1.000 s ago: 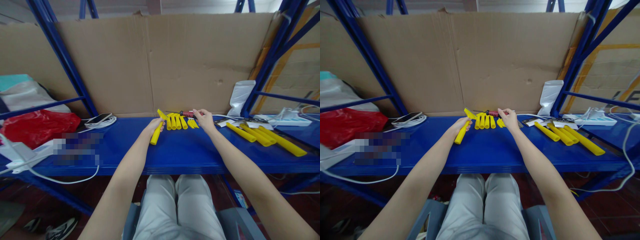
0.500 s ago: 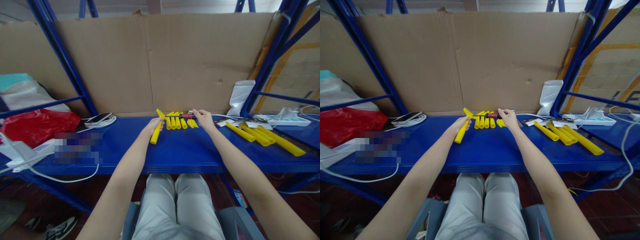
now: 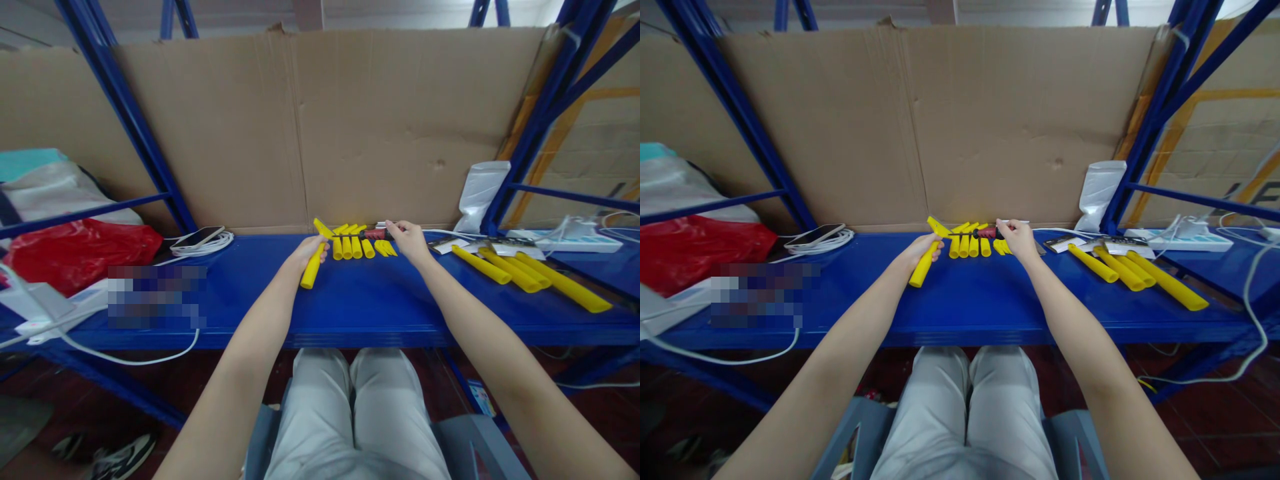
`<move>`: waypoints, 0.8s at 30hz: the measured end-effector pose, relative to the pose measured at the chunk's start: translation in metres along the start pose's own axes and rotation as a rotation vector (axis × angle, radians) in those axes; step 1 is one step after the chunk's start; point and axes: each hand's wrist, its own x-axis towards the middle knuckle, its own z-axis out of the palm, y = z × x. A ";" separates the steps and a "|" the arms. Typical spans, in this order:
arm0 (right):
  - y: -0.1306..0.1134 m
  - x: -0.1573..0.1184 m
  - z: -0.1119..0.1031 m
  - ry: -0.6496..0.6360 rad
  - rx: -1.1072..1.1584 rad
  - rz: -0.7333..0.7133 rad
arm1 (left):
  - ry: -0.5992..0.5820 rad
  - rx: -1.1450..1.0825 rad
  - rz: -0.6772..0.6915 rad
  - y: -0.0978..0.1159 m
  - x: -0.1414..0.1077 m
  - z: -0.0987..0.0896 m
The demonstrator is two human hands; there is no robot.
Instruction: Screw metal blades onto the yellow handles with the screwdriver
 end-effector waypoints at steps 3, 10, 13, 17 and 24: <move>-0.001 0.000 -0.001 0.005 0.003 -0.007 | -0.002 0.000 -0.004 0.001 -0.001 0.000; -0.001 0.000 -0.002 -0.005 0.010 -0.007 | -0.020 0.001 -0.010 0.001 -0.003 0.001; 0.000 0.000 -0.001 -0.006 0.005 -0.007 | -0.025 0.011 -0.014 0.002 -0.002 0.001; 0.001 0.000 -0.001 -0.021 0.025 0.009 | -0.043 0.014 -0.015 0.001 -0.002 0.000; 0.009 0.003 0.002 0.019 0.089 -0.006 | -0.043 0.037 -0.012 0.001 -0.004 -0.002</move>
